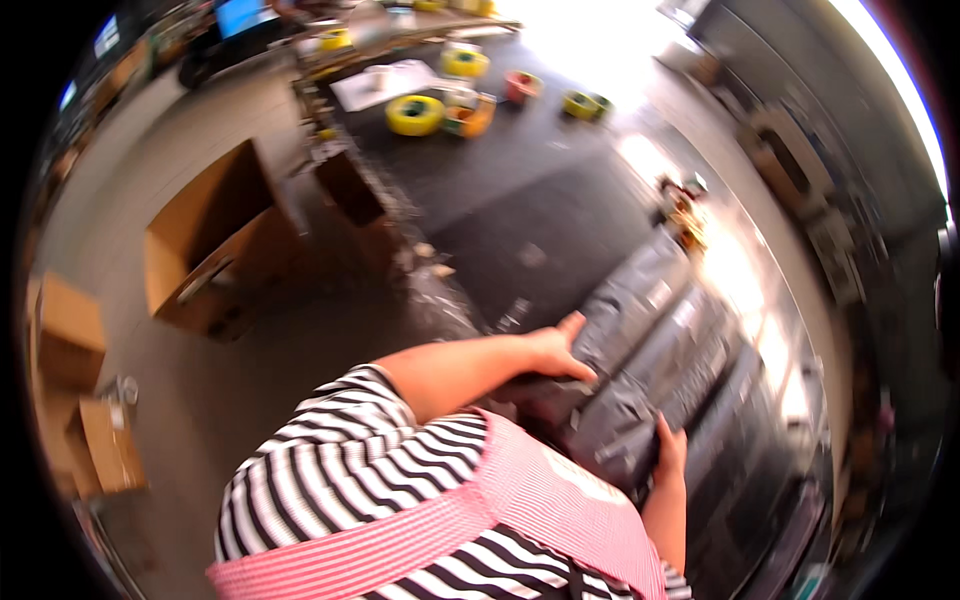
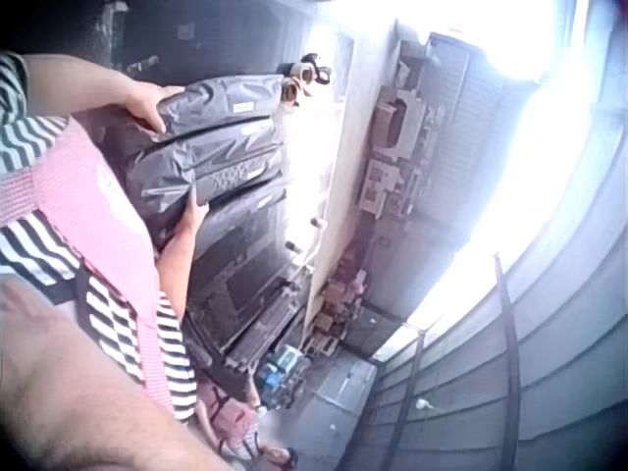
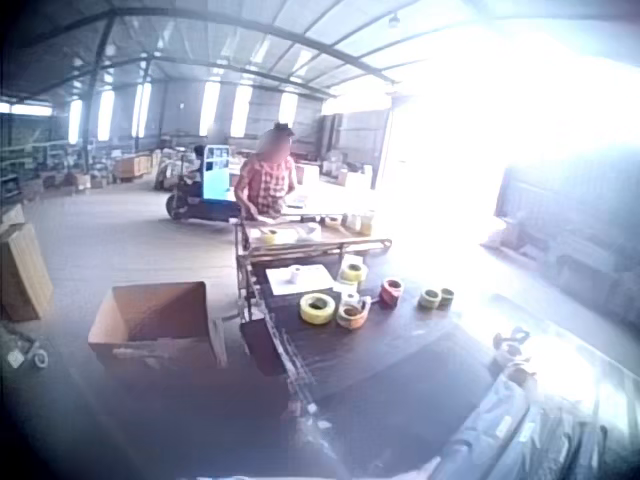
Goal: The person packs long, wrapped cylindrical items into a cardboard box. They arrange the items on a table, place them into the box, and then use a tape dispenser to seal the packages.
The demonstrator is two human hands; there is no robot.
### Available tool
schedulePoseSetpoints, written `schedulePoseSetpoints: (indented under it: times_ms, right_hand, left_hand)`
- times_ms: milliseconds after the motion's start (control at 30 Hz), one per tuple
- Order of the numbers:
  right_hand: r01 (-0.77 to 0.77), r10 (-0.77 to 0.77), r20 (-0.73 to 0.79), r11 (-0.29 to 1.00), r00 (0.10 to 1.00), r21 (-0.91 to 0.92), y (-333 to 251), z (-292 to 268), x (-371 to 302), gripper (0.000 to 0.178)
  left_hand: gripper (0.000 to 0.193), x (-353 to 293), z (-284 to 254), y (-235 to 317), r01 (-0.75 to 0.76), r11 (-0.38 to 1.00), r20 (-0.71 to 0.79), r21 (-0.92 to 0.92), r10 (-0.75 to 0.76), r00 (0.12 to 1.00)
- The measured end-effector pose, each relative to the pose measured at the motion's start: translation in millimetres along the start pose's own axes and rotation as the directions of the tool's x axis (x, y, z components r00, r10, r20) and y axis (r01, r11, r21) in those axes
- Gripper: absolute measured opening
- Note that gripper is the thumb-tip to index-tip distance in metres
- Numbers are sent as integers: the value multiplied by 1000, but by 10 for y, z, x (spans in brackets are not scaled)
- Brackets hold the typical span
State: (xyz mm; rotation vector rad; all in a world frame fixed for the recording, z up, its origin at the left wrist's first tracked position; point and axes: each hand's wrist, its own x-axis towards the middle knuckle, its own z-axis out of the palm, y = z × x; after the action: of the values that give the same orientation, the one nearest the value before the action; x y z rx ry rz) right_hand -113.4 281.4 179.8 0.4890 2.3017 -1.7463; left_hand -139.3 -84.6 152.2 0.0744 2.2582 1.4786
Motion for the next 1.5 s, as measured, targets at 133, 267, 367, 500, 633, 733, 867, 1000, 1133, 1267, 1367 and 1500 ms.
schedulePoseSetpoints:
  times_ms: [133, 267, 367, 500, 633, 733, 867, 1000, 1133, 1267, 1367, 1500]
  right_hand:
    - [11, -29, -151, 993, 988, -116, -141, 267, 277, 71]
    - [-7, -4, -174, 998, 985, -62, 127, 192, 399, 81]
    - [-42, 27, -146, 994, 989, -100, 160, 195, 452, 97]
    - [-67, 86, 50, 947, 995, -314, -136, 1, 434, 111]
    - [75, -301, -185, 682, 935, -728, -546, -604, 367, 113]
    - [-167, -124, -392, 759, 912, -629, -360, -1128, 454, 124]
    - [-70, 31, -213, 982, 976, -177, 102, -1376, 717, 128]
    - [-24, 23, 10, 994, 1000, 111, 162, -1585, 790, 110]
    - [-44, 19, 160, 987, 987, 157, 22, -1470, 861, 96]
    - [-105, 56, 216, 969, 975, 222, -82, -1053, 724, 87]
    - [-17, -4, 87, 970, 996, 243, 237, -983, 761, 82]
    - [-14, -3, 81, 980, 997, 200, 342, -958, 846, 99]
  left_hand:
    - [127, 41, -96, 141, 93, 995, -129, 46, -86, 988]
    - [125, 110, -72, 379, 83, 992, -92, -90, -91, 992]
    - [120, 52, -21, 348, 34, 987, -143, -156, -56, 988]
    - [115, 39, 43, 238, 15, 971, -165, -239, -56, 985]
    - [117, -20, -1, 271, 57, 986, -183, -160, -87, 979]
    - [117, -21, 73, 425, 105, 987, -171, -120, -125, 977]
    - [117, 14, 67, 361, 96, 983, -175, -153, -123, 977]
    - [117, 35, 78, 409, 126, 988, -178, -91, -140, 974]
    - [118, -33, 33, 337, 91, 989, -214, -116, -114, 970]
    - [127, 6, 39, 196, 102, 990, -269, 100, -71, 960]
    - [129, 28, 42, 239, 115, 989, -226, 98, -90, 970]
    - [132, -159, 65, 341, 161, 982, -306, 95, -125, 944]
